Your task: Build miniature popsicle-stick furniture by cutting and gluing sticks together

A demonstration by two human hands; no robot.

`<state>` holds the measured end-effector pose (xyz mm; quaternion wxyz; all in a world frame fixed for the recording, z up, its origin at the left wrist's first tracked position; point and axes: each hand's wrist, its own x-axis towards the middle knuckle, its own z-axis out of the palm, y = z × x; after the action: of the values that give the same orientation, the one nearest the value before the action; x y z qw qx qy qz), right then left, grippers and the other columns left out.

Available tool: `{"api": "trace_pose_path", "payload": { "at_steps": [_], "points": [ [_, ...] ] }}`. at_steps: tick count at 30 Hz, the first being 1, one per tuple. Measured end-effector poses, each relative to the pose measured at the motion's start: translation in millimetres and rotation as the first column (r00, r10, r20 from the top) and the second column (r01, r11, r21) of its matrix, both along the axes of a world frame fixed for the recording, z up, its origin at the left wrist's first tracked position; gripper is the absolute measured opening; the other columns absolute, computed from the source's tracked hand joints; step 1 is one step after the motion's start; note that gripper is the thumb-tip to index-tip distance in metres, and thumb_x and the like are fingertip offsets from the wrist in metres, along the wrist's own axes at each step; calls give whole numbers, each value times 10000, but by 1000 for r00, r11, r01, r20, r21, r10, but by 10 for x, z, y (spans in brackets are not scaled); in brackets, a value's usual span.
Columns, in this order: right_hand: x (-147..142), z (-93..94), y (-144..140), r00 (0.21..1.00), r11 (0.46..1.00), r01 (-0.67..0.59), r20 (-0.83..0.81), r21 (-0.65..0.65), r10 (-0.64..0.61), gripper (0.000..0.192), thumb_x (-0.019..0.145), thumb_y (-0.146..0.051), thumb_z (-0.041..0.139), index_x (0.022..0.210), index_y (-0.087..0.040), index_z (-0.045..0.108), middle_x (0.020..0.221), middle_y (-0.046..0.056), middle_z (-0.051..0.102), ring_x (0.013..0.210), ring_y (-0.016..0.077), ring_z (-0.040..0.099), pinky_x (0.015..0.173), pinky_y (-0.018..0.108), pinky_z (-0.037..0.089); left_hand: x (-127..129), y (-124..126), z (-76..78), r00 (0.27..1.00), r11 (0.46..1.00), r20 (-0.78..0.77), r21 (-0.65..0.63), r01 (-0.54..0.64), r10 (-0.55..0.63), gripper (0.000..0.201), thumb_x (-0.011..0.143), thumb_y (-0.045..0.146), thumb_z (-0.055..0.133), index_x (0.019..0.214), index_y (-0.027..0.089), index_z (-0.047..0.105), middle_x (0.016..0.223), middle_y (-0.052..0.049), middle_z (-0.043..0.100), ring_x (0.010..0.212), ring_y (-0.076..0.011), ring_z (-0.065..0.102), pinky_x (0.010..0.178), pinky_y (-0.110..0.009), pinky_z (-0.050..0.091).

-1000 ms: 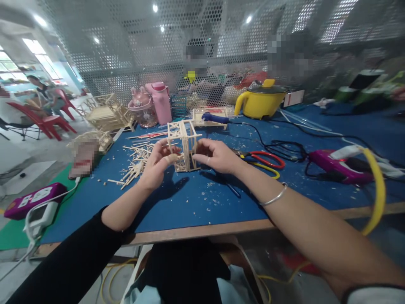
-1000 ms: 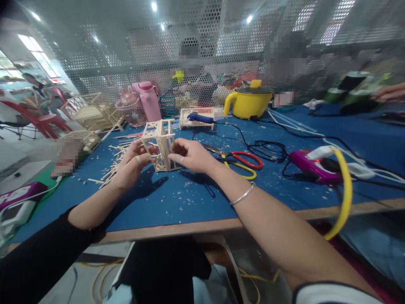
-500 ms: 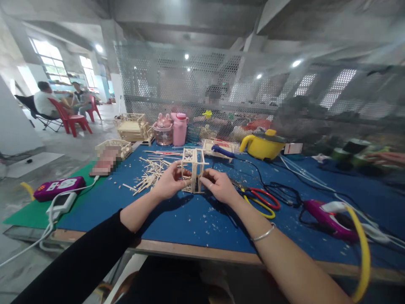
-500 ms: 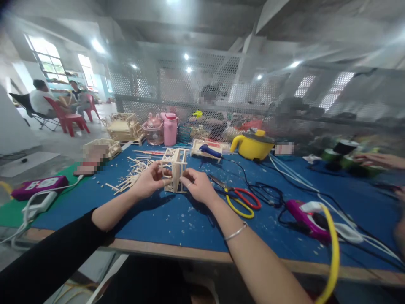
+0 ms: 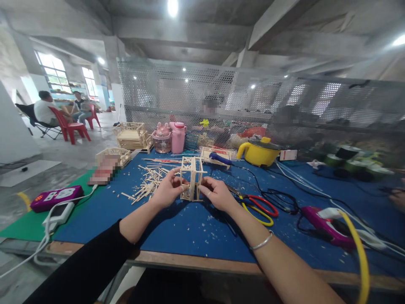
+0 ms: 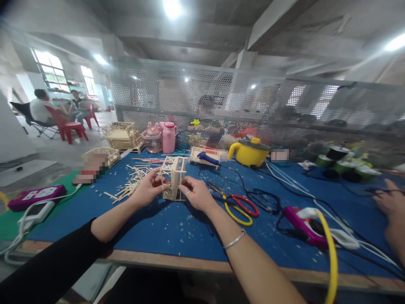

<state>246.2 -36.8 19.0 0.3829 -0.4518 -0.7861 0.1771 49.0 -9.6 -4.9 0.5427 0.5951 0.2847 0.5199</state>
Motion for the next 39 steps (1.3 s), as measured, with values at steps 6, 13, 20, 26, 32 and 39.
{"api": "trace_pose_path", "payload": {
  "at_steps": [6, 13, 20, 26, 32, 39],
  "points": [
    [-4, 7, 1, 1000, 1000, -2, 10, 2, 2, 174, 856, -328, 526, 751, -192, 555, 660, -16, 568, 632, 133, 503, 638, 265, 417, 2, -6, -3, 1000, 1000, 15, 1, 17, -17, 572, 678, 232, 756, 1134, 217, 411, 784, 31, 667, 763, -128, 634, 732, -286, 452],
    [-2, 13, -1, 1000, 1000, 1, 19, 6, -1, 191, 856, -344, 525, 749, -190, 561, 663, -8, 587, 628, 140, 517, 633, 269, 421, -62, -46, 58, 994, 994, 23, -16, 107, -107, 586, 559, 94, 751, 1075, 203, 495, 1017, -25, 600, 890, -150, 622, 783, -294, 470],
    [-10, 28, -16, 999, 1000, 6, 35, 19, -6, 201, 858, -351, 523, 733, -194, 541, 622, -20, 567, 600, 133, 507, 615, 259, 411, -81, -9, 32, 996, 995, 17, 25, 92, -92, 607, 584, 94, 747, 1117, 209, 479, 935, -15, 623, 888, -159, 617, 788, -305, 469],
    [-10, 19, -1, 998, 999, 5, 57, 46, -8, 187, 870, -334, 508, 771, -187, 568, 654, -12, 604, 608, 132, 537, 613, 253, 427, -52, 19, -14, 998, 997, -2, 47, 59, -59, 647, 675, 175, 755, 1217, 223, 404, 839, 16, 659, 826, -141, 637, 731, -277, 458],
    [-10, 1, -52, 992, 973, 94, 57, 210, -108, 136, 831, -317, 556, 770, -198, 579, 633, -12, 574, 559, 126, 498, 574, 251, 402, -44, 25, -13, 1000, 999, -3, 33, 31, -31, 647, 688, 202, 754, 1235, 224, 410, 783, 41, 652, 770, -124, 634, 696, -258, 436],
    [-92, -3, -155, 924, 864, -81, 362, 497, -121, 280, 891, -245, 483, 1038, -216, 720, 706, 35, 679, 624, 141, 576, 626, 250, 405, -46, 14, 10, 999, 999, 11, -15, 46, -46, 659, 654, 212, 781, 1216, 221, 437, 787, 34, 671, 726, -117, 622, 695, -258, 428]
  ]
}}
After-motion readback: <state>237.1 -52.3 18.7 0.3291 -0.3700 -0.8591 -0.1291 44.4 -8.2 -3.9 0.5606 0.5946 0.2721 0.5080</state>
